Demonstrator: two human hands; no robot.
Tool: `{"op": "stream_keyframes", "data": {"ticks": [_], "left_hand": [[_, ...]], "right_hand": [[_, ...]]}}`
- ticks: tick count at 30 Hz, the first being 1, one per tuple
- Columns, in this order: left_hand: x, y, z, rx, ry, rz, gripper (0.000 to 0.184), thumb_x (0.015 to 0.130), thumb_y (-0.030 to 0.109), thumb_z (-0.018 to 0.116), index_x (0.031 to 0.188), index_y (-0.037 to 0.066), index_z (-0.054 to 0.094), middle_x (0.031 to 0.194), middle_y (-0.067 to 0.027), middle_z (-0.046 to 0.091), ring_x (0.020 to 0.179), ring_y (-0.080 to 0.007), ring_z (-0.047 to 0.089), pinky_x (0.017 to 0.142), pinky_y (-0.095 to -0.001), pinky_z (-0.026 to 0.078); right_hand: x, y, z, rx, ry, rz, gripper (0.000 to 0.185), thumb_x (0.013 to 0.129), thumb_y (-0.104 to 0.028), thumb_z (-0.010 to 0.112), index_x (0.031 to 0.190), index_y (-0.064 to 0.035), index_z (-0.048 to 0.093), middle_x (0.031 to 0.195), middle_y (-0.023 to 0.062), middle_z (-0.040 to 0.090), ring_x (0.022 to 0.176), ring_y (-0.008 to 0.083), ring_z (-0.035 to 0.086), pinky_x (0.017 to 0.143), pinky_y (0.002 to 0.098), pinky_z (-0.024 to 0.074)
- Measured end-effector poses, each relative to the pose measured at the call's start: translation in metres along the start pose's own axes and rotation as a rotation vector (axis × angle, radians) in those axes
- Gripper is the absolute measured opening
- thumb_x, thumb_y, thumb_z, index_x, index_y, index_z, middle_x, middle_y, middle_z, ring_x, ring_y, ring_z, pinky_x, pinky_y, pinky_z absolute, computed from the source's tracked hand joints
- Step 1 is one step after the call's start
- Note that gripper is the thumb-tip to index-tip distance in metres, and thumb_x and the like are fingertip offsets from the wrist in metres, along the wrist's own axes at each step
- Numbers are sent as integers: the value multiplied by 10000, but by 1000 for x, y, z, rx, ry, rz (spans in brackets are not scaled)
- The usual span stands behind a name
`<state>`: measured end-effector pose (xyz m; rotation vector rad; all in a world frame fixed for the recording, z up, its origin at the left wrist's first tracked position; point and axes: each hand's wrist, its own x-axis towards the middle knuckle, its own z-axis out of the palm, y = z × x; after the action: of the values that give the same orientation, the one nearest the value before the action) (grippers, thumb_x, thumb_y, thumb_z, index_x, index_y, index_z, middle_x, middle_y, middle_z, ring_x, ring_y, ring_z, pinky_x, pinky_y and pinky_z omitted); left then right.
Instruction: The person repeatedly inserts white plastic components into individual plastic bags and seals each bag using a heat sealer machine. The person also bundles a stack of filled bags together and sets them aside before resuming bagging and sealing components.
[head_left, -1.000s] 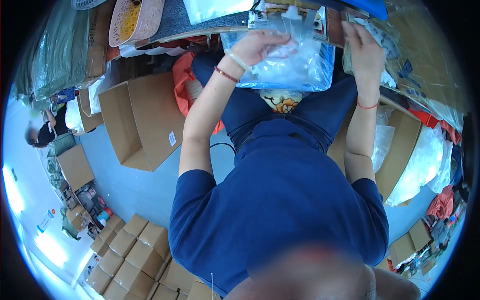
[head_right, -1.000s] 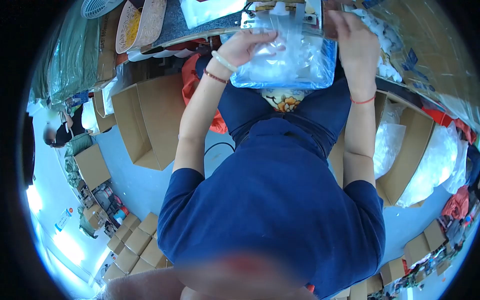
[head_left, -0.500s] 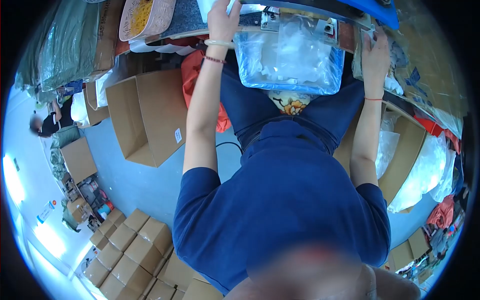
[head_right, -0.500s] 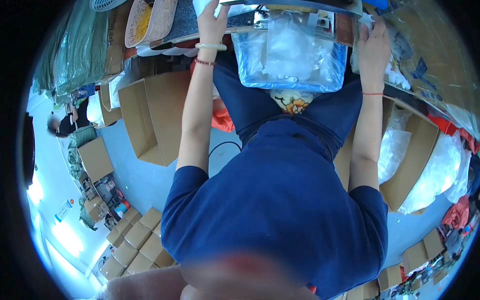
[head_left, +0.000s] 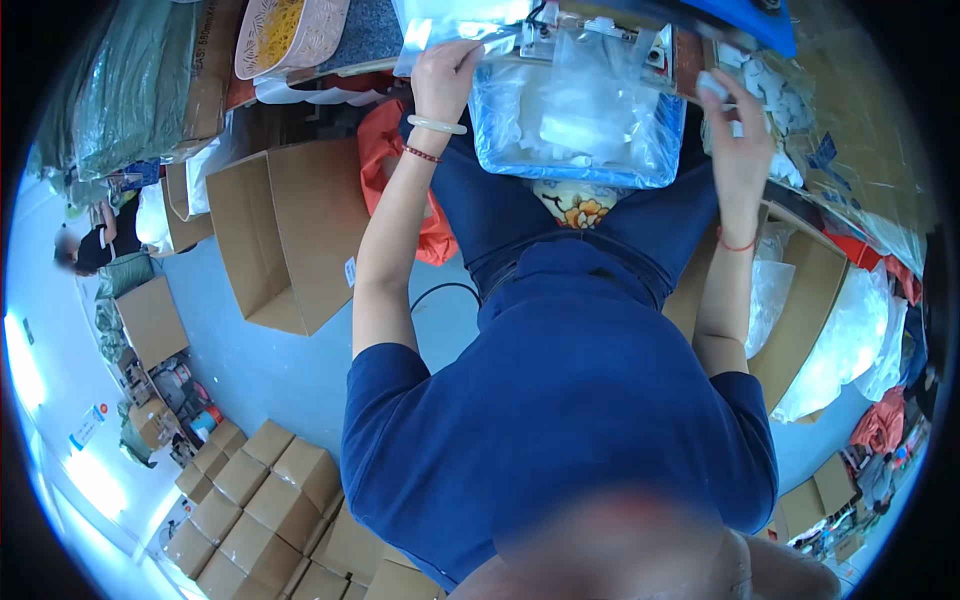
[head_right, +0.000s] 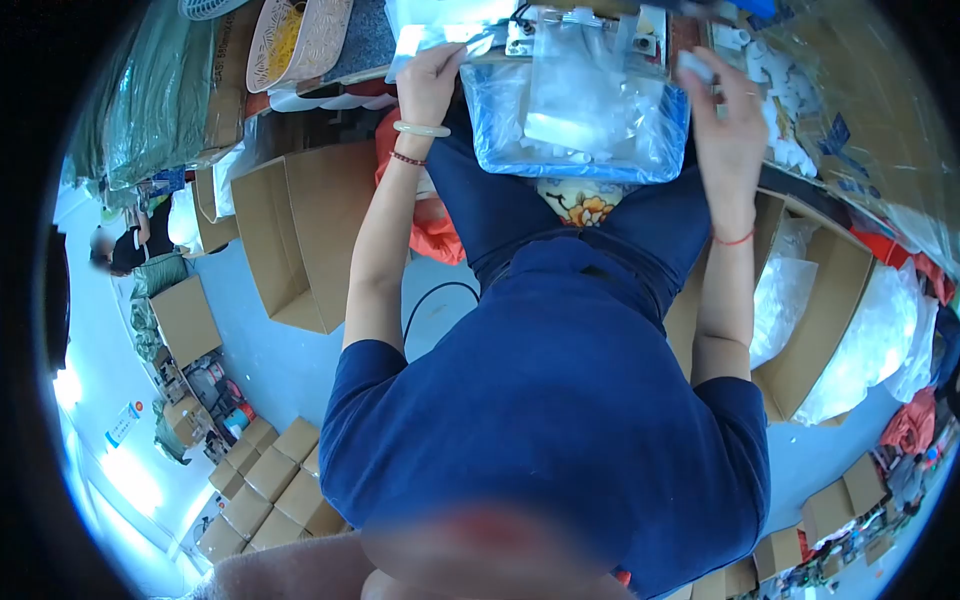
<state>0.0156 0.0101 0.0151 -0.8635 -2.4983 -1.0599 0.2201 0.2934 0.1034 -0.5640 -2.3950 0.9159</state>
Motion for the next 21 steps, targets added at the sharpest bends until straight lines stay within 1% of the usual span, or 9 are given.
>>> {"op": "stream_keyframes", "data": {"ticks": [2,6,8,9,12,13,17,19,21], "left_hand": [[-2,21,-10,-75,10,-88,120,823,136,715,891,41,741,864,-109,729,829,-281,690,704,-359,533],[-3,49,-27,-306,-23,-168,159,839,77,715,989,31,742,827,-108,718,701,-215,671,670,-272,516],[0,50,-29,-75,60,58,140,838,71,710,967,24,741,884,-97,728,779,-216,688,717,-279,521],[6,34,-21,119,187,279,103,821,79,699,921,77,721,941,-75,726,888,-254,679,795,-360,520],[-4,-11,12,310,123,235,78,835,76,673,908,88,698,975,-67,723,936,-251,671,842,-379,510],[-1,-18,21,278,215,345,59,843,89,667,894,91,696,960,-74,724,930,-251,678,836,-378,519],[-3,9,-2,130,55,84,109,842,94,682,937,59,723,942,-103,729,913,-257,696,806,-355,540],[-1,41,-18,-182,25,-120,172,830,94,739,991,34,742,931,-117,738,850,-171,709,755,-279,541],[-3,59,-26,-222,2,-157,160,814,99,758,956,26,757,895,-102,744,789,-169,707,737,-265,534]], "right_hand": [[-16,-11,20,149,-137,-14,277,882,-183,720,1139,-84,693,1056,74,678,828,145,602,762,268,498],[-19,-27,44,262,-255,-107,263,865,-155,731,1116,-80,704,1047,66,683,829,145,603,742,261,495],[-8,-40,38,341,-214,-196,266,857,-135,732,1117,-84,702,1041,66,684,804,144,594,737,267,495],[-7,-39,41,340,-205,-197,266,857,-135,732,1117,-84,702,1041,66,684,804,144,594,737,267,495],[-17,-30,46,320,-269,-108,265,851,-137,738,1107,-81,702,1034,65,683,780,142,584,735,268,495],[-20,-26,48,334,-301,-87,266,849,-138,740,1106,-80,701,1029,64,682,773,142,581,732,267,495],[-27,-25,34,307,-324,-32,270,847,-144,743,1103,-75,696,1012,60,676,766,133,575,732,261,489],[-30,-22,33,294,-329,-45,270,848,-145,742,1104,-71,694,1008,58,676,767,130,574,735,260,487],[-41,-19,37,343,-389,37,263,849,-145,741,1094,-61,696,1025,55,681,774,122,575,747,253,486]]}}
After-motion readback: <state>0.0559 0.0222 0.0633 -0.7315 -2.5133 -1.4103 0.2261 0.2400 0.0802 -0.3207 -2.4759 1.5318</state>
